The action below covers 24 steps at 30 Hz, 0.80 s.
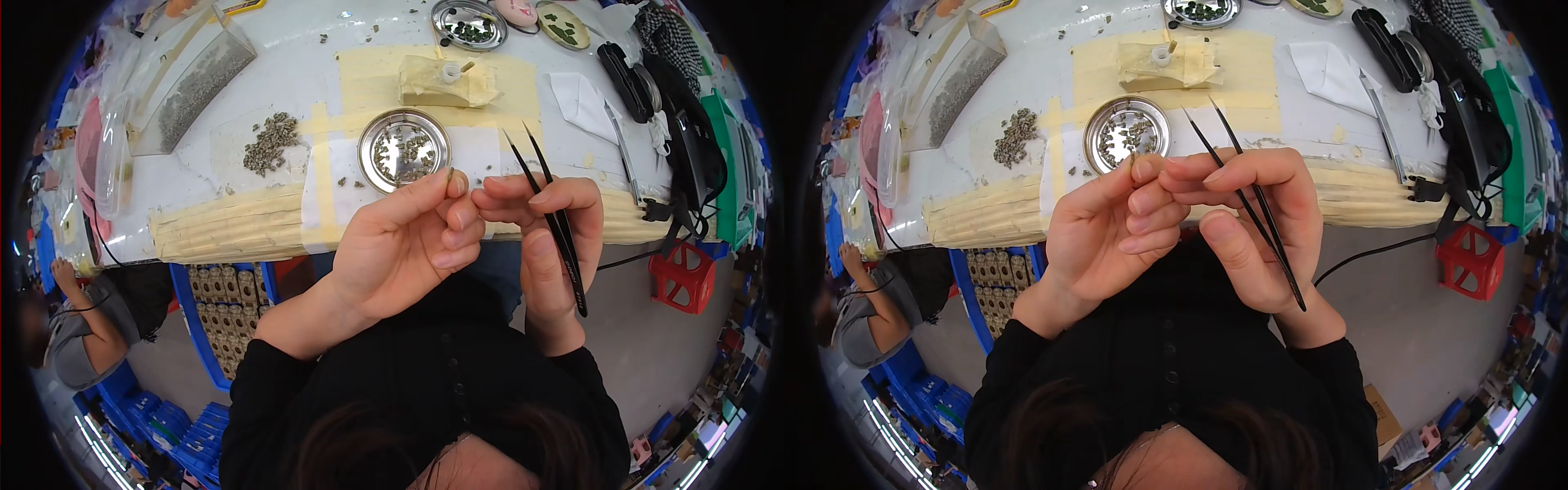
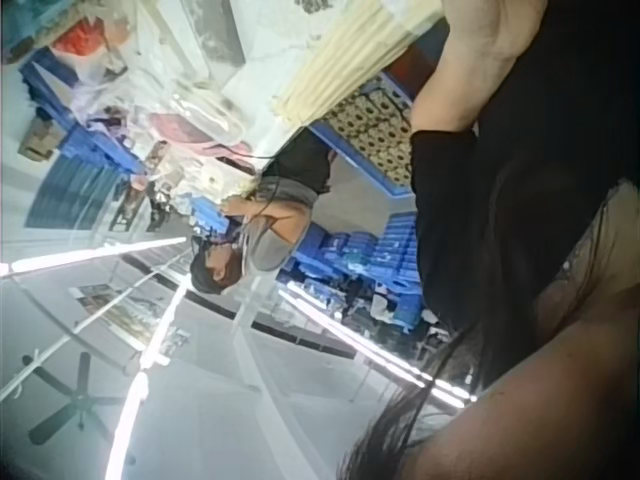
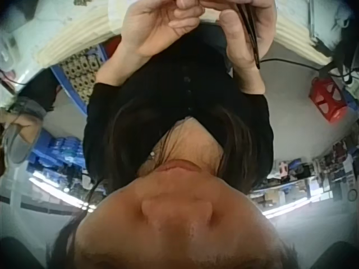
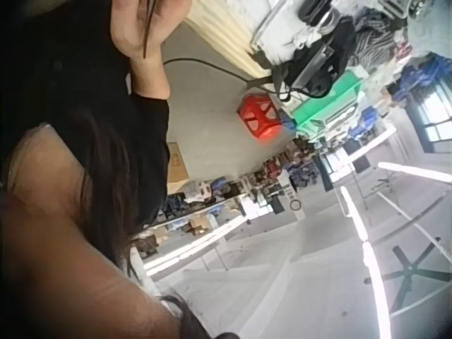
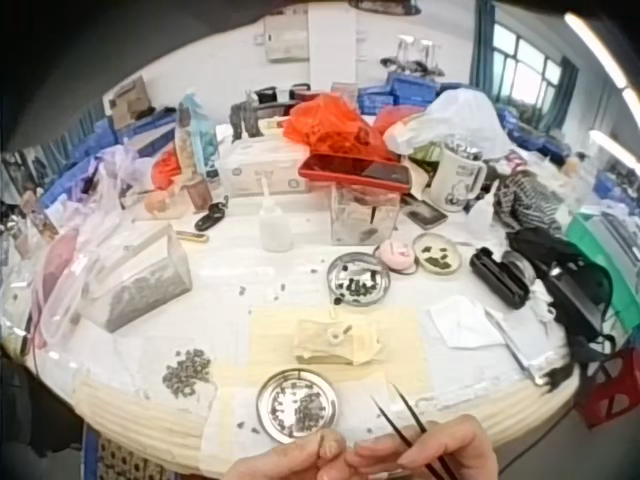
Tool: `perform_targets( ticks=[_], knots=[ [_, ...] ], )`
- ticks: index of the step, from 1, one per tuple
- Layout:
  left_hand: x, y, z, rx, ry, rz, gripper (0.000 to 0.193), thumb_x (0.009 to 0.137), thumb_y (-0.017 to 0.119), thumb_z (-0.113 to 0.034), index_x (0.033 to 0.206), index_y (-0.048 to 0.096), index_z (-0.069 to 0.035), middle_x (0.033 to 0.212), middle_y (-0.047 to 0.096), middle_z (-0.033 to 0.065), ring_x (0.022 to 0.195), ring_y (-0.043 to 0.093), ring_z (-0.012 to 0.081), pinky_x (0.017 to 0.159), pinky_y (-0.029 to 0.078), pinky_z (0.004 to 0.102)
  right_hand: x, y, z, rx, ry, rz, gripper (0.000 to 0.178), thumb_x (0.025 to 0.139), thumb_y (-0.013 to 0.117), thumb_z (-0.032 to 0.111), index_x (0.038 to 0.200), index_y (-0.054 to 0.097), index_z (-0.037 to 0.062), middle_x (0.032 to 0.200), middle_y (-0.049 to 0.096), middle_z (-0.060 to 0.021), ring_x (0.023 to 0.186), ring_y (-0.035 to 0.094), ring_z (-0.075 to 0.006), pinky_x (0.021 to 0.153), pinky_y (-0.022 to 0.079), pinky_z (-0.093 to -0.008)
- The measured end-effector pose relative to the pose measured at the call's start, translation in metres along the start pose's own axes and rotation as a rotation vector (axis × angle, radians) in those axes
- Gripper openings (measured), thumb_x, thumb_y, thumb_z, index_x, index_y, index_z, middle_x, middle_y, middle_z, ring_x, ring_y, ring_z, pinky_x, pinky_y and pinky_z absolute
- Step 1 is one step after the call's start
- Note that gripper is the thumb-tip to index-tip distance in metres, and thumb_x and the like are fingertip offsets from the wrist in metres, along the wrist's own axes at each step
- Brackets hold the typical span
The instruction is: Assembling or sorting small metal components using tweezers at a factory workbench.
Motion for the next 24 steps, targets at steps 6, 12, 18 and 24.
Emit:
perform_targets(
  ticks=[6, 12, 18, 24],
  knots=[
    [0.000, 0.009, 0.008, -0.176, -0.086, 0.130, 0.022, 0.097, 0.033, -0.023, 0.093, 0.047, -0.007, 0.078, 0.049, 0.0049, 0.065, 0.040, 0.0138, 0.057, 0.036, 0.0235, -0.001, -0.001, 0.006, -0.015, -0.016, -0.001, 0.034, 0.086, 0.058, 0.027, 0.102, 0.039, 0.0036, 0.103, 0.057, -0.0236, 0.090, 0.062, -0.0286, 0.083, 0.050, -0.0393],
    [0.000, 0.013, 0.014, -0.247, -0.118, 0.166, 0.018, 0.095, 0.036, -0.023, 0.090, 0.049, -0.010, 0.077, 0.047, 0.0042, 0.065, 0.040, 0.0129, 0.055, 0.037, 0.0222, -0.002, -0.002, 0.008, -0.002, -0.020, 0.019, 0.036, 0.086, 0.059, 0.030, 0.101, 0.039, 0.0053, 0.102, 0.057, -0.0224, 0.091, 0.062, -0.0279, 0.084, 0.049, -0.0392],
    [0.000, 0.016, 0.017, -0.267, -0.140, 0.172, 0.016, 0.094, 0.039, -0.022, 0.089, 0.051, -0.012, 0.074, 0.046, 0.0017, 0.065, 0.042, 0.0114, 0.053, 0.038, 0.0203, -0.002, -0.002, 0.011, -0.023, -0.055, 0.043, 0.037, 0.086, 0.059, 0.033, 0.101, 0.039, 0.0060, 0.102, 0.057, -0.0217, 0.090, 0.062, -0.0272, 0.083, 0.049, -0.0382],
    [0.000, 0.020, 0.019, -0.358, -0.170, 0.249, 0.018, 0.095, 0.035, -0.024, 0.091, 0.047, -0.012, 0.079, 0.045, 0.0031, 0.069, 0.041, 0.0132, 0.058, 0.037, 0.0230, -0.003, -0.003, 0.012, -0.037, -0.053, 0.038, 0.038, 0.086, 0.060, 0.034, 0.101, 0.039, 0.0068, 0.101, 0.058, -0.0211, 0.089, 0.062, -0.0267, 0.082, 0.049, -0.0379]
  ],
)
Point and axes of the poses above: each hand's wrist, its own x-axis towards the middle knuckle, its own y-axis out of the palm, z = x × y, the point moved 10 cm from there along x, towards the middle knuckle
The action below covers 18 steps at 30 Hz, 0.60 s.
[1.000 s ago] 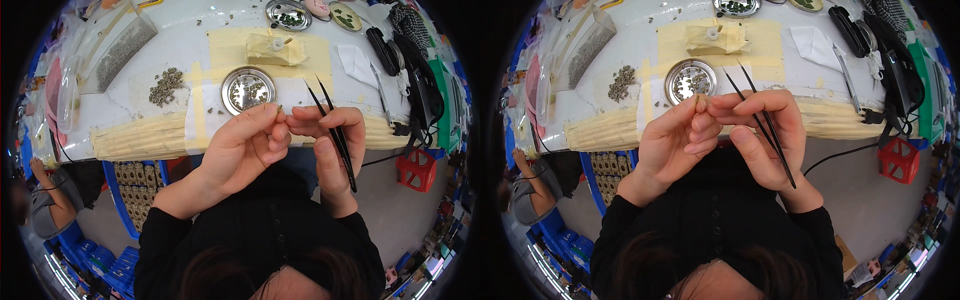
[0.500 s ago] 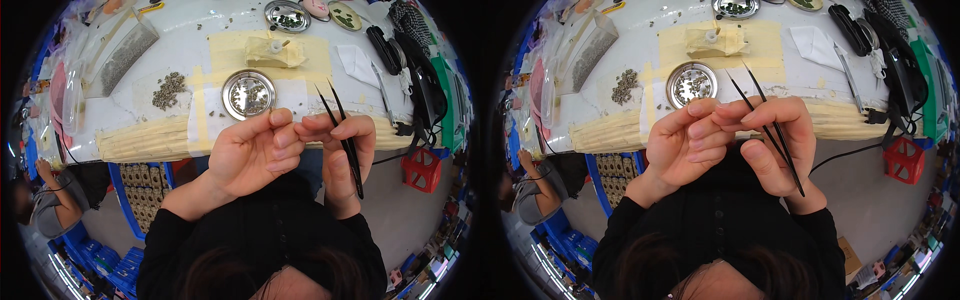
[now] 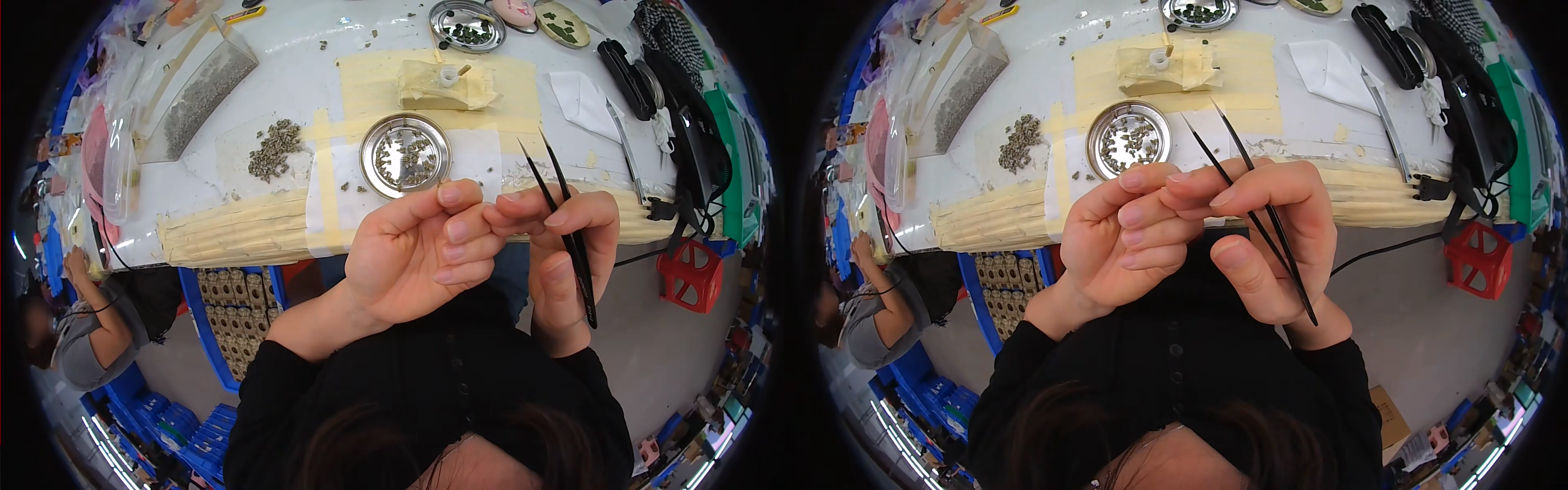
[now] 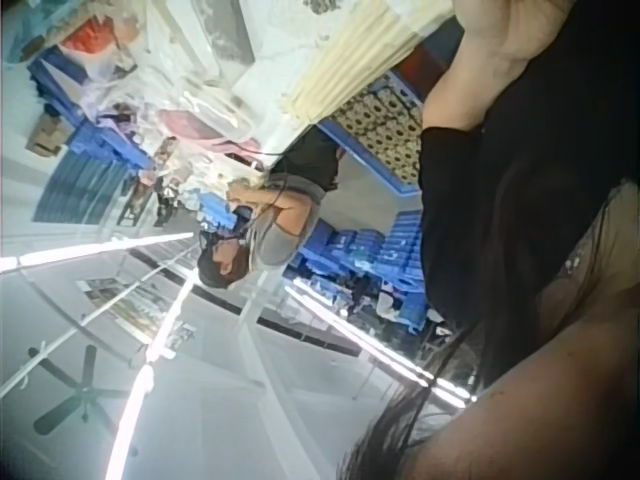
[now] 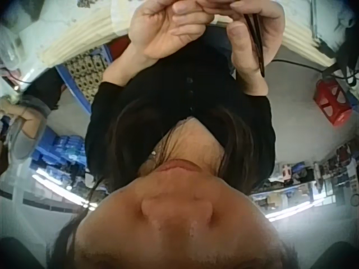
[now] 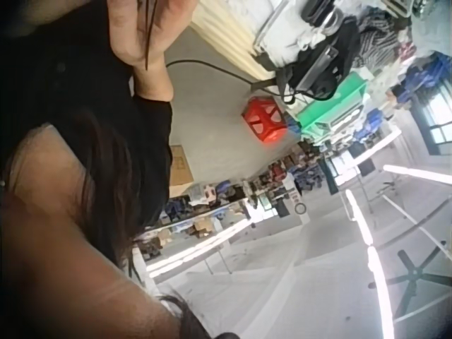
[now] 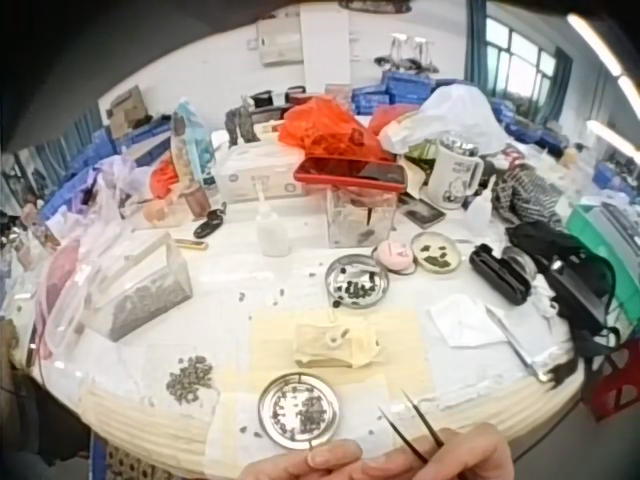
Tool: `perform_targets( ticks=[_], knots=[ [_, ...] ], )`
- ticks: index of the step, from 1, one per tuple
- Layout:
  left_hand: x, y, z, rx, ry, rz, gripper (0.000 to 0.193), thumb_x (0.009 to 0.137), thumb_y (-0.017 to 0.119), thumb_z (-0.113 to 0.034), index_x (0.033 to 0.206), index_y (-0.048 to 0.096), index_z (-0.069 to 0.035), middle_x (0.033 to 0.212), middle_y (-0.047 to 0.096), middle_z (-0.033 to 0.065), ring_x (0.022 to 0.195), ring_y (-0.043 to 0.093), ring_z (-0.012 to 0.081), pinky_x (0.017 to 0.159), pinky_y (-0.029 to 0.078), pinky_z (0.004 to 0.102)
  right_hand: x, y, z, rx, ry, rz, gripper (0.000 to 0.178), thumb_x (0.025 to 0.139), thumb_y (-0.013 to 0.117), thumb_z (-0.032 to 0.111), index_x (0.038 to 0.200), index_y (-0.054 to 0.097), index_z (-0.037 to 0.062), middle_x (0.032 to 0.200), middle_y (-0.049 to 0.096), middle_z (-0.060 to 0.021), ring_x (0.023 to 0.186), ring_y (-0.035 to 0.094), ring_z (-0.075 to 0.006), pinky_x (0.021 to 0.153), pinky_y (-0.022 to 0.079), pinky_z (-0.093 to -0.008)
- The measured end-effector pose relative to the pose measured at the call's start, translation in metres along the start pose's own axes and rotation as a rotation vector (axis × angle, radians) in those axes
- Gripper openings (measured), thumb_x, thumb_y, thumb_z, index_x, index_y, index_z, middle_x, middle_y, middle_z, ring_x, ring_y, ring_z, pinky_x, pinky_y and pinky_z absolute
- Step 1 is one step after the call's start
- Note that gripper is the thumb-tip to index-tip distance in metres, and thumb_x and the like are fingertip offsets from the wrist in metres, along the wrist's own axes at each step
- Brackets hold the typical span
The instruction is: Assembling or sorting small metal components using tweezers at a factory workbench.
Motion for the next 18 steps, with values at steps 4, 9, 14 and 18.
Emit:
perform_targets(
  ticks=[4, 9, 14, 18],
  knots=[
    [0.000, 0.000, 0.001, -0.023, 0.002, -0.011, 0.018, 0.096, 0.034, -0.024, 0.091, 0.047, -0.012, 0.079, 0.045, 0.0029, 0.069, 0.041, 0.0132, 0.058, 0.037, 0.0230, 0.001, 0.000, 0.000, -0.006, -0.006, 0.006, 0.037, 0.086, 0.060, 0.034, 0.101, 0.039, 0.0072, 0.101, 0.058, -0.0212, 0.089, 0.062, -0.0267, 0.082, 0.049, -0.0380],
    [0.001, -0.003, -0.003, 0.073, 0.043, -0.031, 0.020, 0.096, 0.033, -0.024, 0.091, 0.047, -0.011, 0.078, 0.046, 0.0035, 0.069, 0.042, 0.0131, 0.058, 0.037, 0.0231, 0.001, -0.002, 0.000, 0.040, -0.021, 0.010, 0.034, 0.086, 0.060, 0.028, 0.101, 0.040, 0.0050, 0.102, 0.058, -0.0216, 0.092, 0.061, -0.0266, 0.084, 0.048, -0.0377],
    [-0.002, -0.008, -0.030, 0.919, 0.298, -0.282, 0.016, 0.095, 0.040, -0.019, 0.091, 0.047, -0.005, 0.076, 0.051, 0.0049, 0.066, 0.045, 0.0133, 0.059, 0.038, 0.0243, 0.006, -0.031, 0.009, 0.037, -0.072, -0.109, 0.028, 0.087, 0.057, 0.023, 0.100, 0.042, 0.0023, 0.101, 0.059, -0.0215, 0.094, 0.061, -0.0261, 0.084, 0.048, -0.0368],
    [-0.003, 0.026, -0.036, 2.128, 0.720, -0.334, 0.006, 0.085, 0.058, -0.005, 0.084, 0.053, -0.001, 0.072, 0.051, 0.0065, 0.063, 0.049, 0.0173, 0.056, 0.040, 0.0303, 0.005, -0.065, 0.018, -0.037, -0.176, -0.214, 0.025, 0.089, 0.052, 0.021, 0.101, 0.043, 0.0011, 0.099, 0.059, -0.0224, 0.091, 0.062, -0.0273, 0.083, 0.049, -0.0375]
  ],
)
Point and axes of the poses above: each hand's wrist, its own x-axis towards the middle knuckle, its own y-axis out of the palm, z = x × y, the point moved 10 cm from there along x, towards the middle knuckle
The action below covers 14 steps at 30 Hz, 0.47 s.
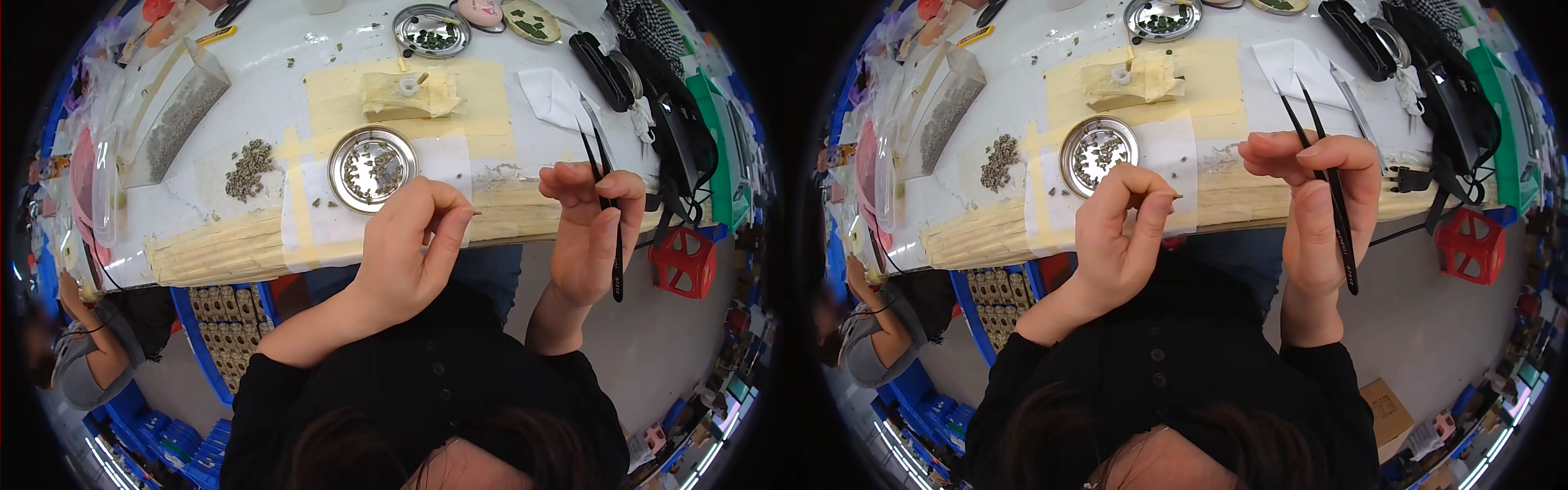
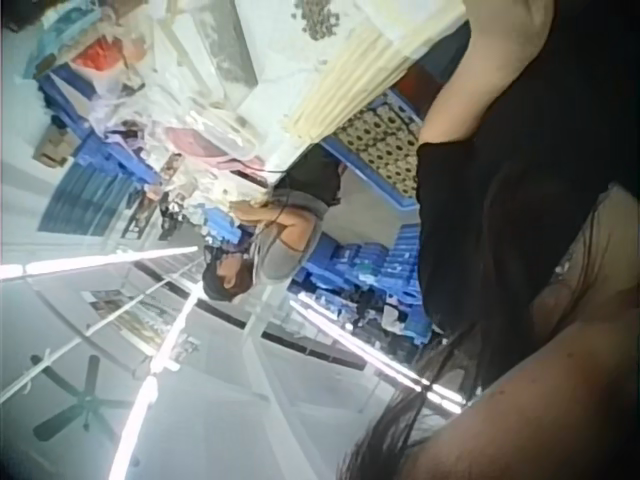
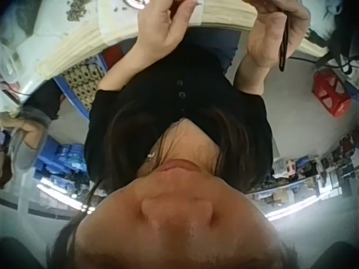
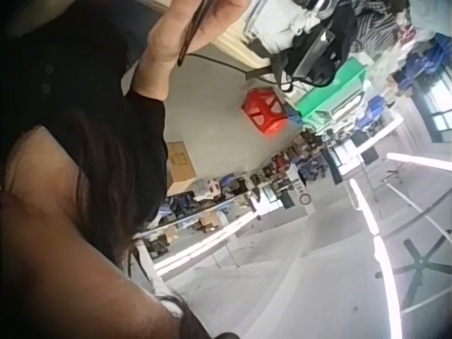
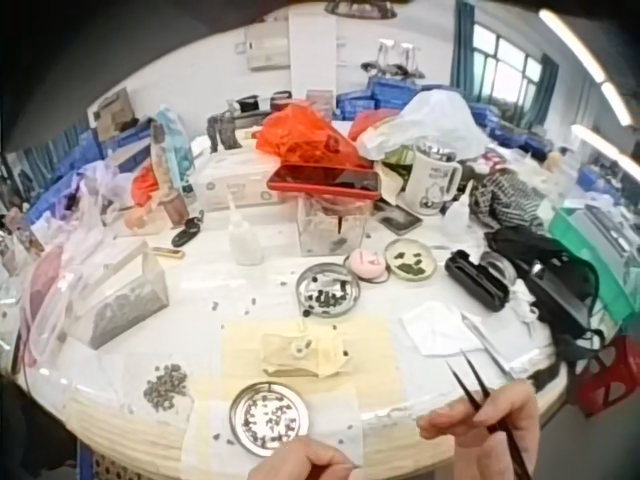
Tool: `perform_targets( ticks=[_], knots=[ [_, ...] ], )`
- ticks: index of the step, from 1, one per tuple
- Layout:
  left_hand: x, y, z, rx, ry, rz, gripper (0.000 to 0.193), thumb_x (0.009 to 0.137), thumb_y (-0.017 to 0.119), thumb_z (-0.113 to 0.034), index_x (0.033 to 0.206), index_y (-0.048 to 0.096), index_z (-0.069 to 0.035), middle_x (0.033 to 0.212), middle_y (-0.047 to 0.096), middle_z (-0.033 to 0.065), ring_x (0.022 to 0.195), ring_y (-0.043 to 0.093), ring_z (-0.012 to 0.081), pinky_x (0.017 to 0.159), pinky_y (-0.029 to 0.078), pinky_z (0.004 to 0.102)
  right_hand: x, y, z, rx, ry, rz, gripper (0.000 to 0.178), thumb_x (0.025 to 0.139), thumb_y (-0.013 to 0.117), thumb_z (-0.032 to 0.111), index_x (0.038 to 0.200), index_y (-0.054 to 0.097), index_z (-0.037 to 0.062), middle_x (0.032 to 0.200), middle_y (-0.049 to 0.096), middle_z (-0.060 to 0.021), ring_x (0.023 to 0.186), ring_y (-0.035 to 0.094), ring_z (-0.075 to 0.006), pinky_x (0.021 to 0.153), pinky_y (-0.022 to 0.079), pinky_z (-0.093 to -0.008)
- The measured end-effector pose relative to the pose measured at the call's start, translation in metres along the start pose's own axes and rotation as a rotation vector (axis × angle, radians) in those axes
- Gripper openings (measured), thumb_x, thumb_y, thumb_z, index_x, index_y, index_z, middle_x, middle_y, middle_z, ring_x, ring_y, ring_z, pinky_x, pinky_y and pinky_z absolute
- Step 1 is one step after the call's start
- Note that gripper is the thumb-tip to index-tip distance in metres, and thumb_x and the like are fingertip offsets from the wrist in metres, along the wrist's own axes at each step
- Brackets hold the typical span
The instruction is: Assembling or sorting small metal components using tweezers at a factory workbench.
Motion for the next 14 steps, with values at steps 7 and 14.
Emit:
perform_targets(
  ticks=[7, 14],
  knots=[
    [0.016, 0.024, -0.023, 0.750, 0.437, -0.130, 0.013, 0.073, 0.065, -0.006, 0.076, 0.052, -0.004, 0.068, 0.044, 0.0060, 0.062, 0.044, 0.0214, 0.053, 0.038, 0.0317, -0.002, -0.021, -0.005, -0.038, 0.014, -0.031, 0.021, 0.089, 0.050, 0.016, 0.101, 0.044, -0.0008, 0.099, 0.059, -0.0219, 0.089, 0.062, -0.0263, 0.083, 0.049, -0.0371],
    [0.029, 0.021, -0.018, 0.850, 0.352, -0.130, 0.010, 0.074, 0.065, -0.005, 0.080, 0.057, -0.006, 0.071, 0.049, 0.0070, 0.066, 0.046, 0.0249, 0.058, 0.038, 0.0339, -0.003, -0.026, -0.012, -0.052, 0.054, -0.031, 0.020, 0.089, 0.050, 0.014, 0.099, 0.045, -0.0019, 0.098, 0.061, -0.0212, 0.087, 0.062, -0.0248, 0.082, 0.050, -0.0362]
  ],
)
Point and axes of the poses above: each hand's wrist, its own x-axis towards the middle knuckle, its own y-axis out of the palm, z = x × y, the point moved 10 cm from there along x, towards the middle knuckle
